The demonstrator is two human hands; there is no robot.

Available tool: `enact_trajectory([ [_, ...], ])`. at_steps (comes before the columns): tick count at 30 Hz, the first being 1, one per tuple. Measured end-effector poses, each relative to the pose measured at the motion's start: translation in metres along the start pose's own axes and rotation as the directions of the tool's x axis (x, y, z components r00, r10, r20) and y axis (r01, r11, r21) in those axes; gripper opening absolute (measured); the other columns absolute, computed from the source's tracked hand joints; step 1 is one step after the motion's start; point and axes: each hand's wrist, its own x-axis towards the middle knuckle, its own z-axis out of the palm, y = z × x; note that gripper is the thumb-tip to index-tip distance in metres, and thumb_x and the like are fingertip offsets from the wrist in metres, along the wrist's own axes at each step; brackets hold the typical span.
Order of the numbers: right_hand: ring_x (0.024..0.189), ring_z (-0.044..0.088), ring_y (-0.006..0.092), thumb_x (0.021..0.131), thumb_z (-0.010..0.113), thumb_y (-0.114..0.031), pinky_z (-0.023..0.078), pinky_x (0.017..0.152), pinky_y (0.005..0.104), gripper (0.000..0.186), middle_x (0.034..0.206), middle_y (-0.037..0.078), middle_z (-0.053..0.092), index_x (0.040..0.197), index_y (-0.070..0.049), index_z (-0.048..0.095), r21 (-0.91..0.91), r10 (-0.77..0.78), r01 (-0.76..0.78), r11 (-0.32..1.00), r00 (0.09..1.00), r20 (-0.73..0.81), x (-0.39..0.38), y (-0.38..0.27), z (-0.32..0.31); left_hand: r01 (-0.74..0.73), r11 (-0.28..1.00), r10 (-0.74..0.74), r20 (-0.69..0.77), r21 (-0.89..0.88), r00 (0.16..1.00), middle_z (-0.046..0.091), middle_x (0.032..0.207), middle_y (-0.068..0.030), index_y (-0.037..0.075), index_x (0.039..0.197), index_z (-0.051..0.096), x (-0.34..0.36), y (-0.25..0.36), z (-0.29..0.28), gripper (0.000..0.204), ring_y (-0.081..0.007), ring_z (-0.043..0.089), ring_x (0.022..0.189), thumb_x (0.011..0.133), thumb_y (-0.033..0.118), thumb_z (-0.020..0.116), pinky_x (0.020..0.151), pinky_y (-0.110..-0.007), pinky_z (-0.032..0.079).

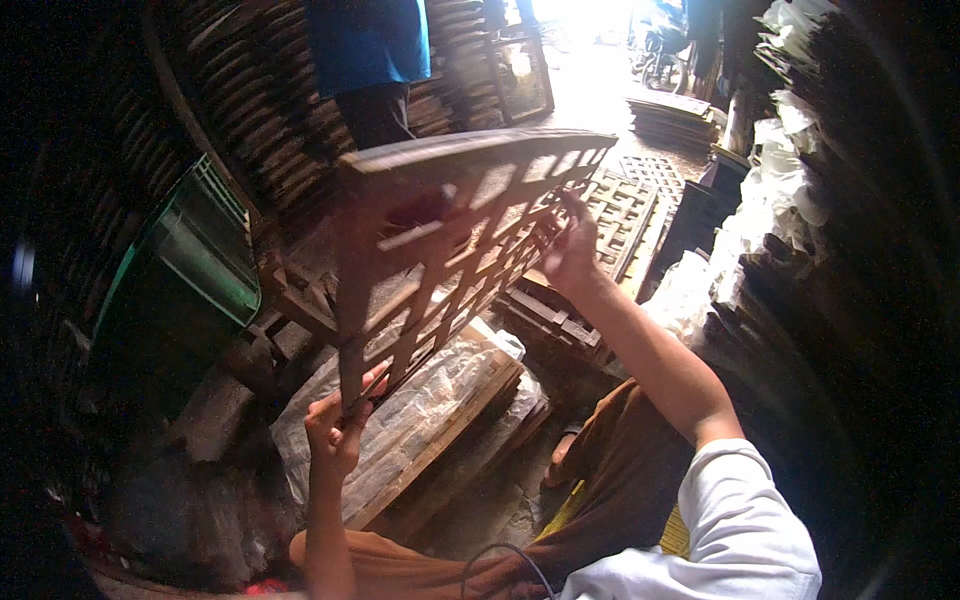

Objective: The person repeatedly picks up a wooden lattice tray, places a clear plastic sheet over it, and stacks it on a growing pile. The person continues this cycle, handling trays and plastic sheets by hand.

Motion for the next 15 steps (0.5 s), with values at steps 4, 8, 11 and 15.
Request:
enact_trajectory([
  [4, 0.114, 0.042, 0.0284, 0.087, 0.05, -0.046, 0.034, 0.1, 0.0441, 0.054, 0.118, 0.014, 0.046, 0.128, -0.012, 0.041, -0.105, -0.296, 0.409, 0.907, 0.793, 0.532, 0.003, -0.004, -0.024, -0.068, 0.973, 0.083, -0.059, 0.219, 0.995, 0.059, 0.118, -0.0174, 0.005, 0.12, 0.057, 0.007, 0.006, -0.006, 0.044, -0.0315, 0.055, 0.113, 0.079, -0.01, 0.048, 0.095, -0.038, 0.043],
  [8, 0.126, 0.037, 0.029, 0.086, 0.052, -0.051, 0.03, 0.106, 0.0449, 0.065, 0.131, 0.016, 0.042, 0.132, -0.007, 0.037, 0.071, -0.096, 0.064, 0.995, 0.609, 0.787, -0.025, -0.017, 0.013, 0.038, 0.929, 0.16, -0.492, 0.368, 0.856, 0.037, 0.139, -0.021, 0.006, 0.137, 0.037, 0.005, -0.028, -0.021, 0.05, -0.033, 0.036, 0.129, 0.092, 0.025, 0.049, 0.105, -0.041, 0.032],
  [11, 0.127, 0.034, 0.0227, 0.082, 0.059, -0.05, 0.03, 0.107, 0.0377, 0.069, 0.136, 0.011, 0.04, 0.131, -0.005, 0.038, -0.007, -0.08, 0.116, 0.993, 0.729, 0.68, -0.036, 0.002, 0.037, 0.298, 0.802, -0.515, -0.347, -0.517, 0.784, 0.05, 0.123, -0.0184, -0.006, 0.124, 0.044, -0.032, -0.088, -0.063, 0.046, -0.032, 0.055, 0.106, 0.094, 0.029, 0.045, 0.094, -0.042, 0.044],
  [15, 0.13, 0.032, 0.0189, 0.087, 0.059, -0.021, 0.03, 0.107, 0.0351, 0.042, 0.142, 0.008, 0.034, 0.125, -0.005, 0.047, 0.016, 0.055, -0.095, 0.995, 0.699, 0.713, -0.036, 0.017, 0.049, 0.265, 0.322, -0.79, -0.104, -0.909, 0.604, 0.065, 0.097, -0.0145, -0.007, 0.107, 0.058, -0.046, -0.123, -0.071, 0.039, -0.0272, 0.064, 0.088, 0.093, 0.026, 0.04, 0.075, -0.034, 0.056],
])
